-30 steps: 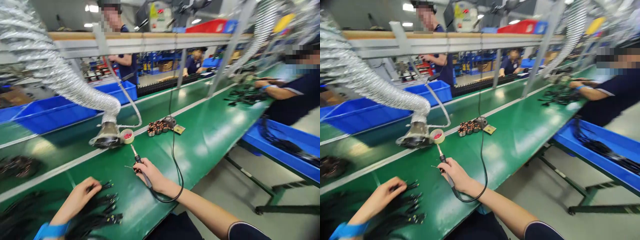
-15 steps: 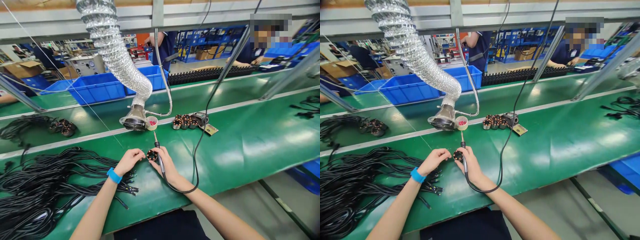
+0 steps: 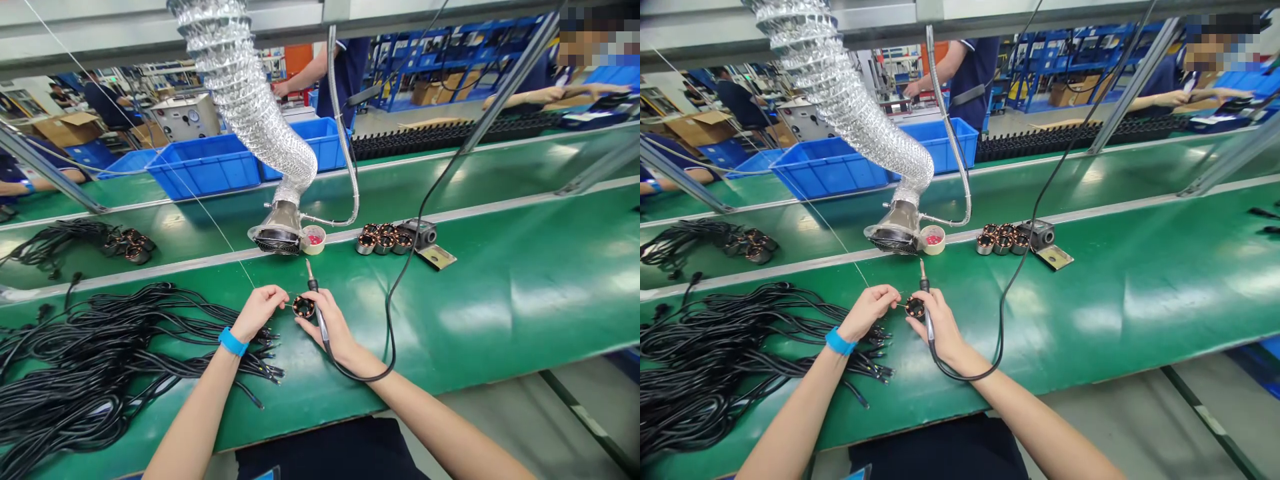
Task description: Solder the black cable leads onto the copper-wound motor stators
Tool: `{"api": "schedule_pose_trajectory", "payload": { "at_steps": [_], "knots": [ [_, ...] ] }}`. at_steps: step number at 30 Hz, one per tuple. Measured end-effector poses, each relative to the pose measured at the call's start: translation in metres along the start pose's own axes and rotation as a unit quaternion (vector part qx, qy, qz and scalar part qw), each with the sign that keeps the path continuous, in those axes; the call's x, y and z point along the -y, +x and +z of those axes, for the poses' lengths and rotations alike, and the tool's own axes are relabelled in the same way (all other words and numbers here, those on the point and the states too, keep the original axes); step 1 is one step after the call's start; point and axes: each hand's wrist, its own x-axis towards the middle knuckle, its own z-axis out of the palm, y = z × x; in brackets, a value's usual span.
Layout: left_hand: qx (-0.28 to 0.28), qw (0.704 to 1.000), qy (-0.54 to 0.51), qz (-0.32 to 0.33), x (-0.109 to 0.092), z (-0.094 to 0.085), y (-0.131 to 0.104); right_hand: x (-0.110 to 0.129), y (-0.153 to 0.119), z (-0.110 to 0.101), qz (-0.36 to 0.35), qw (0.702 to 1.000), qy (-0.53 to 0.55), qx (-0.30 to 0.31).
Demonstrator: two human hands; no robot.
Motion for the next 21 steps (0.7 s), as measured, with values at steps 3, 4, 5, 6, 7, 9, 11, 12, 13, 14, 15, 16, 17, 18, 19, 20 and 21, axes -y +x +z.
{"api": "schedule_pose_trajectory", "payload": {
  "at_steps": [3,4,5,6,7,9,11,12,13,14,15,16,17,18,19,20,21],
  "knots": [
    [0.098,0.995,-0.032,-0.017,-0.003,0.001,-0.003,-0.002,0.002,0.001,-0.007,1.0,0.0,0.007],
    [0.119,0.992,-0.028,-0.013,-0.004,0.0,-0.004,-0.002,0.002,0.0,-0.01,1.0,0.003,0.013],
    [0.128,0.992,-0.015,-0.004,-0.005,-0.002,-0.005,-0.002,0.002,0.0,-0.012,1.0,0.007,0.017],
    [0.126,0.992,0.002,0.009,-0.006,-0.004,-0.005,-0.002,0.002,-0.001,-0.014,1.0,0.011,0.021],
    [0.114,0.993,0.019,0.023,-0.006,-0.007,-0.006,-0.001,0.002,-0.002,-0.016,0.999,0.016,0.023],
    [0.073,0.995,0.053,0.042,-0.004,-0.012,-0.006,0.0,0.001,-0.004,-0.016,0.999,0.024,0.025],
    [0.042,0.994,0.089,0.042,0.0,-0.015,-0.005,0.001,0.001,-0.005,-0.009,0.999,0.029,0.03],
    [0.039,0.993,0.104,0.039,0.003,-0.015,-0.004,0.002,0.001,-0.006,-0.005,0.999,0.032,0.033],
    [0.045,0.991,0.117,0.039,0.005,-0.014,-0.004,0.002,0.001,-0.006,-0.002,0.999,0.034,0.035],
    [0.055,0.99,0.126,0.043,0.007,-0.013,-0.003,0.003,0.001,-0.007,-0.001,0.999,0.036,0.036],
    [0.066,0.988,0.13,0.049,0.008,-0.012,-0.003,0.003,0.001,-0.008,0.0,0.999,0.038,0.038],
    [0.076,0.987,0.131,0.053,0.008,-0.011,-0.003,0.004,0.0,-0.008,0.0,0.998,0.04,0.04],
    [0.084,0.987,0.127,0.054,0.007,-0.01,-0.003,0.004,0.0,-0.009,0.0,0.998,0.042,0.044],
    [0.089,0.988,0.117,0.051,0.006,-0.009,-0.003,0.005,0.0,-0.01,0.001,0.998,0.043,0.05],
    [0.091,0.99,0.102,0.042,0.005,-0.009,-0.004,0.005,0.0,-0.011,0.001,0.997,0.043,0.056],
    [0.091,0.992,0.078,0.029,0.004,-0.008,-0.004,0.005,0.0,-0.012,0.001,0.997,0.043,0.062],
    [0.089,0.995,0.049,0.013,0.003,-0.007,-0.004,0.005,0.0,-0.012,0.001,0.997,0.041,0.066]
  ]
}}
